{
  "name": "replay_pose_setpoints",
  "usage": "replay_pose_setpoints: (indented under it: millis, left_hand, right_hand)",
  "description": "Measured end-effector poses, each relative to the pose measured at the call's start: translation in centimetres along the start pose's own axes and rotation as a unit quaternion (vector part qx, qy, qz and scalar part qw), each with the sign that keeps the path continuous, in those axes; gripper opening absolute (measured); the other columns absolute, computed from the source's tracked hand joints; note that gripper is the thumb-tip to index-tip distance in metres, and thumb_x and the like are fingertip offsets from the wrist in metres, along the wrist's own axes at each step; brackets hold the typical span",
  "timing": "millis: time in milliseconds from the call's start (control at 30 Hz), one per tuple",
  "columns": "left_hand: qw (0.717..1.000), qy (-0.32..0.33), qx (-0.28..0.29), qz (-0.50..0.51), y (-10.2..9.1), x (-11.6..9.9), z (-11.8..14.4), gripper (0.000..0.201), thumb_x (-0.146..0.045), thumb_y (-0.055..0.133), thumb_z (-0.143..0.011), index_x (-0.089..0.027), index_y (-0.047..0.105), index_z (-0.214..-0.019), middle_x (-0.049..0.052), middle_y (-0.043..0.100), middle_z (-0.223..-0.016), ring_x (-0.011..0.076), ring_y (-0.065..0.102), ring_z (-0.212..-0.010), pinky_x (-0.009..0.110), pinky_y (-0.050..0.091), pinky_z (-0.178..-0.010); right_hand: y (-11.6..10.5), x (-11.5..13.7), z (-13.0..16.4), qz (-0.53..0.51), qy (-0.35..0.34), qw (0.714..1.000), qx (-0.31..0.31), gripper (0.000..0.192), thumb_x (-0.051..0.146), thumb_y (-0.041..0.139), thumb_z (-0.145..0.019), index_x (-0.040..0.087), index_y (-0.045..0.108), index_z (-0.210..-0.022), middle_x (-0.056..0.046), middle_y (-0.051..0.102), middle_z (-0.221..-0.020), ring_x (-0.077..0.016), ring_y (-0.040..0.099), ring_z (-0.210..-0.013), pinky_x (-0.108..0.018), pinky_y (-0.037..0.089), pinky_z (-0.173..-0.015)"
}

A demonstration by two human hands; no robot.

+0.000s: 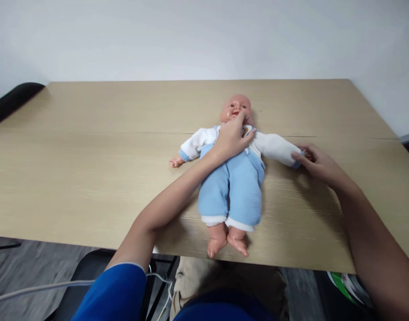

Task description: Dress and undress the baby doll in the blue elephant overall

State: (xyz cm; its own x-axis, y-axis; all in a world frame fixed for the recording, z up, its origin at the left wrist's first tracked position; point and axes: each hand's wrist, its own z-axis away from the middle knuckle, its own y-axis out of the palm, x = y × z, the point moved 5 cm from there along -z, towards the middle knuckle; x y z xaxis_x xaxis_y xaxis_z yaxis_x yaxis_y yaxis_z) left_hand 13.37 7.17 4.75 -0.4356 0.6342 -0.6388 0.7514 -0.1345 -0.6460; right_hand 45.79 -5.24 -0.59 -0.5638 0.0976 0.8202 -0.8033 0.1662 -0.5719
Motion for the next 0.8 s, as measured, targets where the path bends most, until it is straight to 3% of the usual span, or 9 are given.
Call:
replay_pose_setpoints:
  millis: [100,167,233,333,400,467,567,667,800]
  left_hand:
    - [0.999,0.017,0.017,-0.046,-0.4,0.0,-0.2,0.02,-0.034,0.071,-0.115,-0.023,0.072,-0.132,0.017,0.082,-0.133,0.0387,0.075,-0.133,0.054,0.051,-0.122]
    - [0.997,0.016,0.026,-0.071,-0.6,0.1,-0.1,0.021,-0.036,0.07,-0.116,-0.023,0.073,-0.132,0.018,0.083,-0.134,0.0423,0.071,-0.139,0.059,0.047,-0.127]
    - [0.996,0.015,0.023,-0.088,-0.6,-0.1,0.1,0.023,-0.036,0.069,-0.116,-0.023,0.074,-0.134,0.019,0.081,-0.139,0.0457,0.065,-0.148,0.064,0.042,-0.131]
    - [0.995,0.029,0.009,-0.09,-0.7,-0.9,0.4,0.026,-0.036,0.069,-0.116,-0.024,0.075,-0.138,0.021,0.075,-0.152,0.0487,0.055,-0.159,0.067,0.036,-0.135]
    - [0.995,0.045,0.012,-0.085,-0.6,-1.6,0.5,0.026,-0.037,0.069,-0.116,-0.026,0.076,-0.139,0.021,0.072,-0.159,0.0491,0.051,-0.162,0.067,0.035,-0.135]
    - [0.994,0.068,0.03,-0.082,-0.5,-2.4,0.6,0.027,-0.036,0.069,-0.116,-0.026,0.077,-0.139,0.02,0.07,-0.161,0.0483,0.052,-0.161,0.066,0.035,-0.135]
    - [0.988,0.109,0.075,-0.075,0.0,-3.3,0.8,0.027,-0.038,0.066,-0.117,-0.025,0.076,-0.139,0.02,0.072,-0.161,0.0448,0.058,-0.152,0.062,0.038,-0.13]
    - [0.98,0.138,0.133,-0.062,0.7,-3.5,1.1,0.032,-0.046,0.058,-0.121,-0.024,0.077,-0.133,0.019,0.076,-0.152,0.0406,0.063,-0.141,0.061,0.039,-0.127]
    - [0.967,0.173,0.178,-0.056,1.1,-3.6,1.4,0.046,-0.059,0.052,-0.122,-0.022,0.078,-0.116,0.019,0.081,-0.138,0.0408,0.063,-0.137,0.062,0.038,-0.127]
  right_hand:
    - [0.1,0.9,0.5,0.073,-0.07,0.992,-0.082,0.062,0.078,0.084,-0.098,0.029,0.08,-0.137,-0.019,0.083,-0.133,-0.0413,0.077,-0.118,-0.062,0.066,-0.108]
    - [0.6,3.0,1.6,0.15,-0.135,0.97,-0.137,0.055,0.067,0.078,-0.104,0.027,0.078,-0.142,-0.024,0.078,-0.151,-0.0496,0.071,-0.144,-0.078,0.051,-0.131]
    - [2.0,5.6,3.1,0.188,-0.2,0.948,-0.16,0.046,0.054,0.076,-0.108,0.026,0.077,-0.144,-0.025,0.074,-0.163,-0.0531,0.062,-0.16,-0.083,0.036,-0.141]
    - [5.7,8.6,4.8,0.081,-0.243,0.965,-0.062,0.034,0.051,0.076,-0.112,0.03,0.077,-0.139,-0.018,0.081,-0.149,-0.0446,0.073,-0.147,-0.072,0.053,-0.133]
    - [8.4,8.8,5.0,-0.046,-0.182,0.982,0.034,0.035,0.059,0.076,-0.114,0.032,0.074,-0.136,-0.013,0.083,-0.137,-0.0371,0.081,-0.124,-0.058,0.066,-0.112]
    - [10.1,8.4,4.8,-0.111,-0.126,0.982,0.082,0.04,0.068,0.077,-0.112,0.032,0.072,-0.129,-0.008,0.081,-0.117,-0.0314,0.078,-0.103,-0.049,0.066,-0.094]
    - [11.1,7.7,3.6,-0.129,-0.088,0.98,0.12,0.048,0.078,0.079,-0.106,0.031,0.07,-0.109,-0.002,0.068,-0.093,-0.0268,0.064,-0.086,-0.044,0.058,-0.084]
    - [11.2,7.7,2.2,-0.17,-0.065,0.972,0.148,0.054,0.08,0.084,-0.096,0.031,0.063,-0.088,-0.001,0.057,-0.085,-0.0276,0.057,-0.085,-0.046,0.056,-0.084]
    - [11.7,8.0,1.2,-0.294,-0.021,0.944,0.152,0.052,0.076,0.084,-0.086,0.033,0.054,-0.085,-0.003,0.056,-0.086,-0.0302,0.06,-0.088,-0.048,0.059,-0.082]
